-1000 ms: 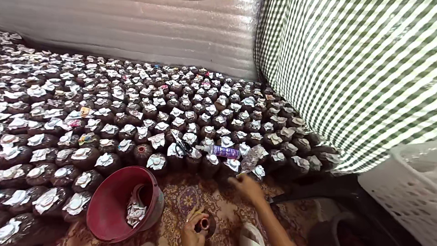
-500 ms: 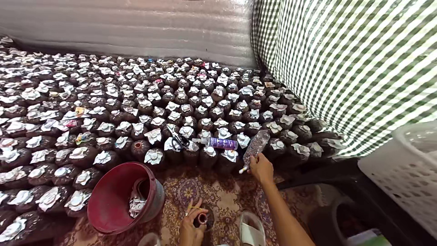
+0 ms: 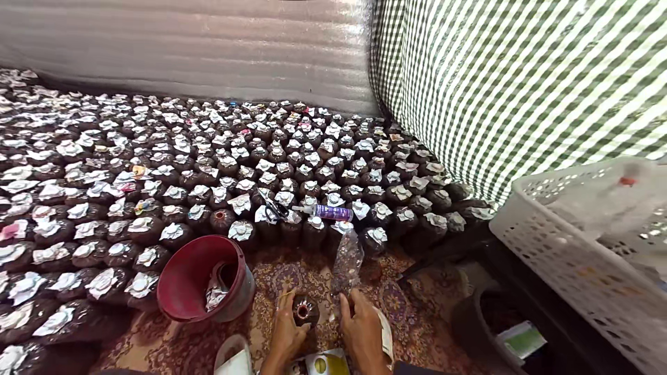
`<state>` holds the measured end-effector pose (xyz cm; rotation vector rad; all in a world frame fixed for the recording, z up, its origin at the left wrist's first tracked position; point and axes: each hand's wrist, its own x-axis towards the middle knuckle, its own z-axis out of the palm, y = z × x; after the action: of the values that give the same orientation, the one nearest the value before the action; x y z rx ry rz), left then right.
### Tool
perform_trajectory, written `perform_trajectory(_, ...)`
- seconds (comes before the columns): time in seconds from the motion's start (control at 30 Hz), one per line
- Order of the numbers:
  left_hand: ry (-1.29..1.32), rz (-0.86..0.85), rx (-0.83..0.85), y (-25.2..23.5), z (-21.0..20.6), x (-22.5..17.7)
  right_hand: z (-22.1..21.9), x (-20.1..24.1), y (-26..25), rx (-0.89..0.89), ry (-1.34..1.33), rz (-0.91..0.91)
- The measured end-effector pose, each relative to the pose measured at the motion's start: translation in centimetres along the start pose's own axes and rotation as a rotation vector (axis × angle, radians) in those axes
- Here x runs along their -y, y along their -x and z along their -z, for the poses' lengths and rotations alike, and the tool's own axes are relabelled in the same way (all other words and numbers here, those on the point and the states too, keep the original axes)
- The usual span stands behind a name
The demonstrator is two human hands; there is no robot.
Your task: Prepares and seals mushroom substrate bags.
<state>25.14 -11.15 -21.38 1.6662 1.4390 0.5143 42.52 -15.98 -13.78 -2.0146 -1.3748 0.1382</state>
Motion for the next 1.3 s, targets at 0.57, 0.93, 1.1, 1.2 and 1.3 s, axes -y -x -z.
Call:
perform_trajectory(0.57,1.034,0.132,0.131,2.2,4.5,-9.2,3.5,4.1,0.7,0.331,-0.517,-0.234)
perform_trajectory(0.93,0.565,-0.338,0.167,1.5,9.1,-11.4,3.4,1.3,0.9,0.641,-0.941,-0.334)
perform_trajectory(1.1,0.517,-0.408,-0.009,1.1,7.0,-10.6,2.1,-0.1,1.5,0.649,-0.818,-0.309)
perform_trajectory(1.2,0.58,-0.385,0.002,0.3,7.1,-9.5,1.5,-1.4,1.3,0.595,-0.717,-0.332)
perform_trajectory(1.3,0.25,-0.197,-0.004,-1.2,6.5,-4.5,0.8,-3.9,1.4,0.524,-0.568,-0.338)
